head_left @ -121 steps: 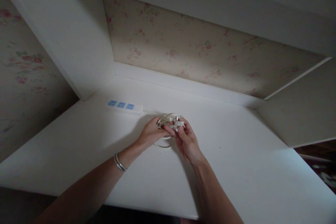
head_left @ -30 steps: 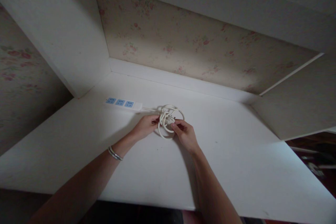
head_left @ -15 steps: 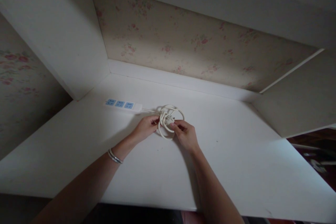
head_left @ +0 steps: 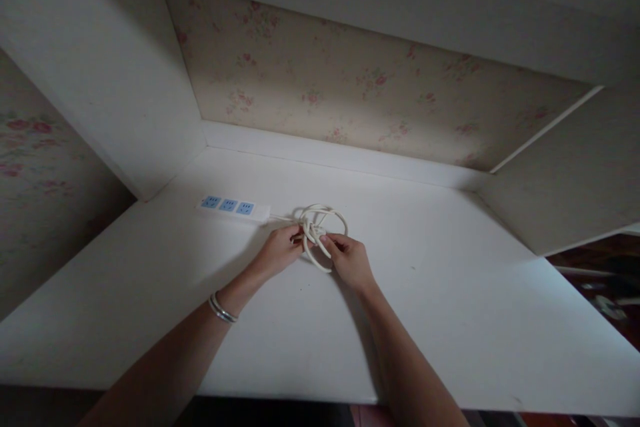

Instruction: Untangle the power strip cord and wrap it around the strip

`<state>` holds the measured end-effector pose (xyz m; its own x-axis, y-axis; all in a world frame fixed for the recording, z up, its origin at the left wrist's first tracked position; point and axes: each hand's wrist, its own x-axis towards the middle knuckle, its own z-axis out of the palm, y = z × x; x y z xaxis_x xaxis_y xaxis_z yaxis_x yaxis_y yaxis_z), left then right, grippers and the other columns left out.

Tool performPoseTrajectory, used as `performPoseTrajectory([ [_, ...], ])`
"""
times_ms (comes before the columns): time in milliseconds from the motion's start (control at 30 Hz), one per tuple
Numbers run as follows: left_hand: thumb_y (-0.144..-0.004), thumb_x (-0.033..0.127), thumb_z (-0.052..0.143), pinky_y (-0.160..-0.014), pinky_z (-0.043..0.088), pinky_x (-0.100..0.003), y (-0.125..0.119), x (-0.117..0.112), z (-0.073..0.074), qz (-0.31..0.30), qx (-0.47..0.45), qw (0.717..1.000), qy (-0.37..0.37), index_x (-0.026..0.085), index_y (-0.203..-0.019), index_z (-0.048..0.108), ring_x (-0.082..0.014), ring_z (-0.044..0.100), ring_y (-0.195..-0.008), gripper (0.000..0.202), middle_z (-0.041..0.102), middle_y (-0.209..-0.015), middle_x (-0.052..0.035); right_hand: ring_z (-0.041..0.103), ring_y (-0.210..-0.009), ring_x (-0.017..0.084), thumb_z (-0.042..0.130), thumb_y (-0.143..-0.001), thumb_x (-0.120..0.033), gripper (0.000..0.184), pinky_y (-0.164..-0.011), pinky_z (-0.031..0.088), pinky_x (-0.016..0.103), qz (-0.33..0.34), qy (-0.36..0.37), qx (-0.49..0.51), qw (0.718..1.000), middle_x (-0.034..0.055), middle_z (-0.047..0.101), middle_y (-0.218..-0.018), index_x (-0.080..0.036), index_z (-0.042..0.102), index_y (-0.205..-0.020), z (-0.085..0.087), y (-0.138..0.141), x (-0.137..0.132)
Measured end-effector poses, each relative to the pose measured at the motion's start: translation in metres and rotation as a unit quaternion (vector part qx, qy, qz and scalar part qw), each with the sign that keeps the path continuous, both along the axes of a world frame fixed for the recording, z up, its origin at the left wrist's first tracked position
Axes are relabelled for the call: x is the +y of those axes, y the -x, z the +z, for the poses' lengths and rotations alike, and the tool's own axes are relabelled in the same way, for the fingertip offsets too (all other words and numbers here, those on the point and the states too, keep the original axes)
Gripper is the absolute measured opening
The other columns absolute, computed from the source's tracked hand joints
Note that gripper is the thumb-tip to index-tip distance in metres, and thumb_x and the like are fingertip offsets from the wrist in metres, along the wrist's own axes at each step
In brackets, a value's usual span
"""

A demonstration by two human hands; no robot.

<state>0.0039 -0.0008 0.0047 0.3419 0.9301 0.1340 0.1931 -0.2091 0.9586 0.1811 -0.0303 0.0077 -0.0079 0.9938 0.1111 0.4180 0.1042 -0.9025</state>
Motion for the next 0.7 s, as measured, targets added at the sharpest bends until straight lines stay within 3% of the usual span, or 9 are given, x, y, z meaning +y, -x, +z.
performPoseTrajectory([
  [133, -0.077, 0.029, 0.062, -0.071, 0.049, -0.025, 0.001, -0.001, -0.001, 0.033, 0.022, 0.999, -0.014, 0.016, -0.092, 0.071, -0.0190, 0.067, -0.080, 0.022, 0.073, -0.084, -0.0036, 0.061, -0.093, 0.020, 0.038, -0.095, -0.047, 0.041, -0.082, 0.044, 0.032, -0.060, -0.098, -0.045, 0.992, 0.0069, 0.070, -0.103, -0.021, 0.068, -0.107, 0.007, 0.008, -0.009],
  [267, -0.075, 0.025, 0.062, -0.069, 0.048, -0.024, 0.002, -0.002, 0.003, 0.047, 0.072, 0.995, -0.042, 0.018, -0.088, 0.073, -0.0197, 0.066, -0.080, 0.018, 0.074, -0.087, -0.0050, 0.056, -0.107, 0.024, 0.058, -0.085, -0.050, 0.042, -0.094, 0.035, 0.039, -0.010, -0.160, -0.161, 0.974, 0.0074, 0.066, -0.114, -0.024, 0.060, -0.119, 0.012, 0.016, -0.016],
  [400, -0.075, 0.018, 0.057, -0.064, 0.043, -0.024, 0.003, -0.003, 0.006, 0.062, 0.148, 0.983, -0.092, 0.020, -0.080, 0.074, -0.0182, 0.065, -0.073, 0.017, 0.073, -0.078, -0.0039, 0.059, -0.101, 0.024, 0.063, -0.083, -0.049, 0.036, -0.099, 0.028, 0.041, -0.036, -0.174, -0.205, 0.963, 0.0077, 0.070, -0.105, -0.023, 0.064, -0.108, 0.009, 0.023, -0.016],
  [533, -0.077, 0.025, 0.060, -0.059, 0.039, -0.024, 0.002, -0.001, 0.004, 0.084, 0.182, 0.975, -0.098, 0.017, -0.071, 0.071, -0.0169, 0.062, -0.064, 0.015, 0.070, -0.069, -0.0047, 0.063, -0.087, 0.021, 0.057, -0.088, -0.045, 0.028, -0.093, 0.034, 0.036, -0.047, -0.183, -0.177, 0.966, 0.0071, 0.072, -0.093, -0.022, 0.067, -0.102, 0.007, 0.025, -0.012],
  [700, -0.083, 0.039, 0.057, -0.059, 0.040, -0.023, -0.002, 0.000, 0.001, 0.061, 0.099, 0.991, -0.061, 0.016, -0.077, 0.070, -0.0164, 0.061, -0.068, 0.028, 0.070, -0.072, -0.0027, 0.064, -0.085, 0.020, 0.053, -0.090, -0.044, 0.029, -0.080, 0.043, 0.031, -0.059, -0.148, -0.104, 0.982, 0.0054, 0.073, -0.093, -0.022, 0.070, -0.098, 0.009, 0.022, -0.007],
])
